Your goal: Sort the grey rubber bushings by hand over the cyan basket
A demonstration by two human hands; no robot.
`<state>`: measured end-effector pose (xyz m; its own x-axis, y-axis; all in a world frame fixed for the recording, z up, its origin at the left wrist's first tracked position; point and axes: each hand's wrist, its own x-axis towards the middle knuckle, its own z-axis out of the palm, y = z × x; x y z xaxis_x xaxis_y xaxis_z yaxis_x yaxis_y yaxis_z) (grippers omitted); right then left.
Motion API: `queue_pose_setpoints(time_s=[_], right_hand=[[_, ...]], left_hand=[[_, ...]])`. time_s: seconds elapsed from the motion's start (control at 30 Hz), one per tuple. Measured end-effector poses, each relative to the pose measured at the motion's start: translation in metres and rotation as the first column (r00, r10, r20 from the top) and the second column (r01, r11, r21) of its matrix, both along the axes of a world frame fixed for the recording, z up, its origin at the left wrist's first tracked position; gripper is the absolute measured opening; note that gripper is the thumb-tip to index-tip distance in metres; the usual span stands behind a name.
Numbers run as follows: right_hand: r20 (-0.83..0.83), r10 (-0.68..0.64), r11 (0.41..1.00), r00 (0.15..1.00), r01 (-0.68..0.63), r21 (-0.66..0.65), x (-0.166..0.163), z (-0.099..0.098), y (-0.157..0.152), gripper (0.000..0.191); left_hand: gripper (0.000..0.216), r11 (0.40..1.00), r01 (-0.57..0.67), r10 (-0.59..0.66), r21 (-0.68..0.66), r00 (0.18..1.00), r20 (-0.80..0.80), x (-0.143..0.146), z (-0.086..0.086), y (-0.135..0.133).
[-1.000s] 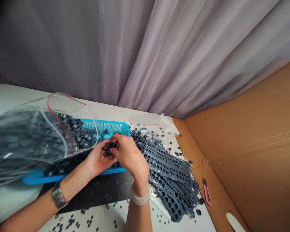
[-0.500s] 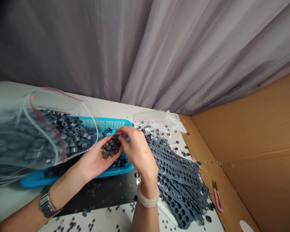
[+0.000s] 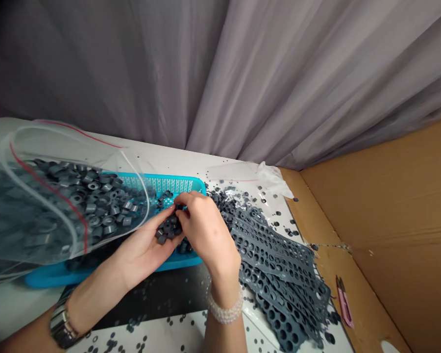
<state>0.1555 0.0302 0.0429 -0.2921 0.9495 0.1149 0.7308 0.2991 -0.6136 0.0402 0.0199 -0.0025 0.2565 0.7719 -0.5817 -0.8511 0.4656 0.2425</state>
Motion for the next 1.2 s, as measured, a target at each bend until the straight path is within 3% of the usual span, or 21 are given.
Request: queue_pose_setpoints(time_s=[0.07, 0.13, 0.23, 0.33, 0.53, 0.7, 0.77, 0.9, 1.03, 1.1, 1.13, 1.2], right_hand=[[-0.099, -0.015, 0.999, 0.995, 0.010, -0.045, 0.004, -0.003, 0.003, 0.022], [-0.320, -0.041, 0.989, 0.947, -0.006, -0.147, 0.011, -0.008, 0.008, 0.019], [-0.701, -0.113, 0.957, 0.704, -0.112, -0.267, 0.021, -0.016, 0.015, 0.019], [-0.860, -0.142, 0.936, 0.491, -0.216, -0.278, 0.025, -0.021, 0.019, 0.020], [-0.894, -0.133, 0.918, 0.428, -0.288, -0.274, 0.023, -0.020, 0.017, 0.019], [-0.859, -0.161, 0.918, 0.486, -0.245, -0.310, 0.020, -0.019, 0.016, 0.022], [-0.871, -0.180, 0.925, 0.458, -0.222, -0.308, 0.020, -0.018, 0.017, 0.023], [-0.915, -0.303, 0.937, 0.268, -0.092, -0.337, 0.021, -0.020, 0.017, 0.022], [-0.893, -0.450, 0.893, 0.023, 0.022, -0.450, 0.023, -0.030, 0.006, 0.019], [-0.868, -0.496, 0.867, 0.020, 0.071, -0.494, 0.021, -0.037, -0.002, 0.020], [-0.859, -0.507, 0.861, 0.076, 0.103, -0.499, 0.019, -0.040, -0.007, 0.021], [-0.822, -0.502, 0.865, 0.270, 0.179, -0.469, 0.014, -0.046, -0.016, 0.017]], left_hand=[[0.014, 1.000, -0.012, 0.012, -0.021, 1.000, 0.014, -0.001, 0.001, 0.001], [0.015, 0.997, -0.035, 0.038, -0.064, 0.999, 0.034, -0.002, 0.002, 0.002], [0.016, 0.997, -0.036, 0.040, -0.073, 0.997, 0.061, -0.005, 0.000, 0.004], [0.017, 0.998, -0.004, 0.009, -0.055, 0.995, 0.096, -0.006, -0.007, 0.006], [0.017, 0.998, -0.012, 0.020, -0.056, 0.990, 0.139, -0.007, -0.015, 0.008], [0.018, 0.998, -0.007, 0.017, -0.070, 0.989, 0.145, -0.007, -0.005, 0.006], [0.017, 0.997, 0.008, 0.003, -0.074, 0.990, 0.140, -0.008, -0.001, 0.006], [0.021, 0.997, 0.039, -0.027, -0.072, 0.987, 0.158, -0.008, 0.000, 0.005], [0.030, 0.998, 0.037, -0.027, -0.052, 0.981, 0.193, -0.009, -0.002, 0.005], [0.032, 0.998, 0.042, -0.033, -0.041, 0.980, 0.198, -0.009, -0.003, 0.005], [0.033, 0.998, 0.043, -0.036, -0.035, 0.980, 0.194, -0.008, -0.004, 0.005], [0.032, 0.999, 0.042, -0.037, -0.029, 0.985, 0.171, -0.007, -0.004, 0.006]])
